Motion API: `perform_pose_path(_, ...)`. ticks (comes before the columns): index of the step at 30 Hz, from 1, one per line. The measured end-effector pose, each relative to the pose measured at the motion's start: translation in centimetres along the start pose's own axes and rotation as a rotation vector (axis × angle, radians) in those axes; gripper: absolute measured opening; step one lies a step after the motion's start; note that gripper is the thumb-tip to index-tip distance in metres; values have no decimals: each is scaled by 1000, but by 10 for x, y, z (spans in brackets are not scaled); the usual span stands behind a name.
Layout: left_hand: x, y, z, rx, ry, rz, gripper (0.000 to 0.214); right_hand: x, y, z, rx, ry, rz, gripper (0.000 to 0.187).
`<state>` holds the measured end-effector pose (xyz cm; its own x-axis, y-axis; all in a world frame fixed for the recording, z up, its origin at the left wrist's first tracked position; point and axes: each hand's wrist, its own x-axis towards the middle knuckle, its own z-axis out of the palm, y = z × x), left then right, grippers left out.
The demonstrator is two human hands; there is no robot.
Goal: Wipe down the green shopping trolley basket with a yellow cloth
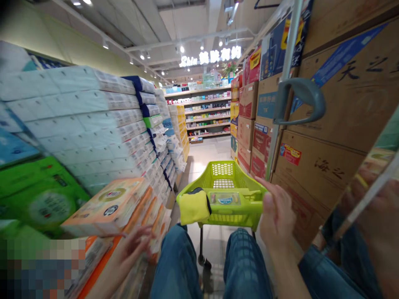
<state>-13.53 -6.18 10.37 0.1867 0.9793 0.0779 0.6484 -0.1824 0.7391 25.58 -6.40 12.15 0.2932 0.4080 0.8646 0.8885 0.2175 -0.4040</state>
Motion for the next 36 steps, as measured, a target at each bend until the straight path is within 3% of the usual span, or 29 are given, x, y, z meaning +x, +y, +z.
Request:
perform_pose_path(5,88,20,27,-193,229,368,45,-7,19,41,-102,-118,-81,37)
perform_pose_path(7,115,23,36,-204,145,441,41,-8,27,51,-172,-118,-73,37)
perform_pose_path(11,136,15,52,-144,-52,517,42,-2,47,59,-229,-145,-53,41)
perform_pose_path(16,146,8,69,-35,9,581,40,16,62,70,-133,-237,39,43)
perform_pose_path(18,153,10,72,-53,61,571,43,21,45,78,-14,-212,92,44)
perform_pose_path(20,159,12,73,-120,67,561,46,22,12,89,144,-231,63,44)
perform_pose_path(24,163,12,71,-231,70,524,49,9,-66,118,93,-514,-238,37)
perform_pose_path(26,162,10,69,-238,66,512,51,2,-87,131,3,-622,-275,42)
perform_pose_path(30,158,4,69,-184,83,550,48,-5,-91,141,-74,-747,-301,52)
perform_pose_path(36,147,-1,70,-125,142,604,43,-7,-88,132,-57,-754,-410,50)
